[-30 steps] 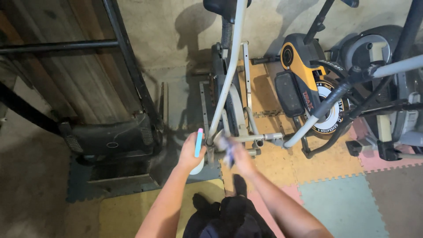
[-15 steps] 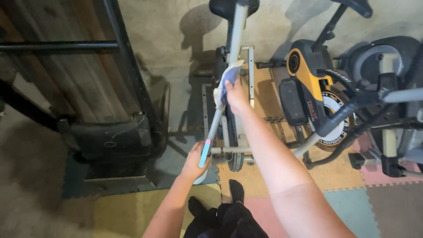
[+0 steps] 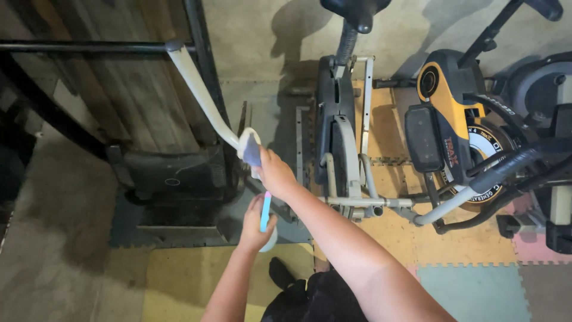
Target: The recorder is wiping down various elliptical and exercise machines using a spray bottle and a cloth.
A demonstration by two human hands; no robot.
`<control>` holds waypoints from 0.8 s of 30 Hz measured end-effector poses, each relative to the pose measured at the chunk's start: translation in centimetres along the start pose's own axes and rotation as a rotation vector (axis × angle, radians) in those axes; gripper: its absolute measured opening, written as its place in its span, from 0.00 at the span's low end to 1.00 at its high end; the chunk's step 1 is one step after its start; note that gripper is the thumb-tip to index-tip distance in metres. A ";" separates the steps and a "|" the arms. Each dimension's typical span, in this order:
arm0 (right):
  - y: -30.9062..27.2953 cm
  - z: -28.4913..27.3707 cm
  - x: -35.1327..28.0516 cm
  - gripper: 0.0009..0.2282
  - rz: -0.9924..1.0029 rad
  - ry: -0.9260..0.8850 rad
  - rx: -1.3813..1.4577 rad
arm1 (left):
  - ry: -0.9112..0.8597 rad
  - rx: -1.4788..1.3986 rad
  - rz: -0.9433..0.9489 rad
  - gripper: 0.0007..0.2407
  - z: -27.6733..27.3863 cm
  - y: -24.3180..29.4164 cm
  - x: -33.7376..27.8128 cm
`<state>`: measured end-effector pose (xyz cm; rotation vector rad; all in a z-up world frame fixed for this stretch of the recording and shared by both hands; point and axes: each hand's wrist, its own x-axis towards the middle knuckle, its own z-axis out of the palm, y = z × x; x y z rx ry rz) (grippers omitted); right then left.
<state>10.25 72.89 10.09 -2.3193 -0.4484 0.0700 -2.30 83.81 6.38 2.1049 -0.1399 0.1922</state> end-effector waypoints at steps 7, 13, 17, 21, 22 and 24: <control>5.4 -1.8 -7.7 0.23 0.158 -0.117 -0.101 | -0.063 -0.047 0.077 0.20 -2.9 1.7 -0.2; 12.6 -1.0 -14.1 0.22 -0.013 0.077 -0.072 | -0.145 0.109 0.268 0.18 -1.9 5.2 1.4; 14.9 -2.2 -15.6 0.14 0.049 0.083 -0.011 | -0.190 0.256 0.456 0.19 0.2 7.7 2.2; 19.1 -5.6 -17.7 0.09 0.452 0.062 0.177 | -0.253 0.391 0.514 0.20 2.8 7.7 3.1; 20.6 -6.4 -18.0 0.09 0.456 0.065 0.177 | -0.256 0.388 0.516 0.20 3.3 7.8 3.1; 23.9 -8.4 -18.7 0.12 0.699 0.118 0.408 | -0.309 0.431 0.494 0.20 4.6 8.2 3.5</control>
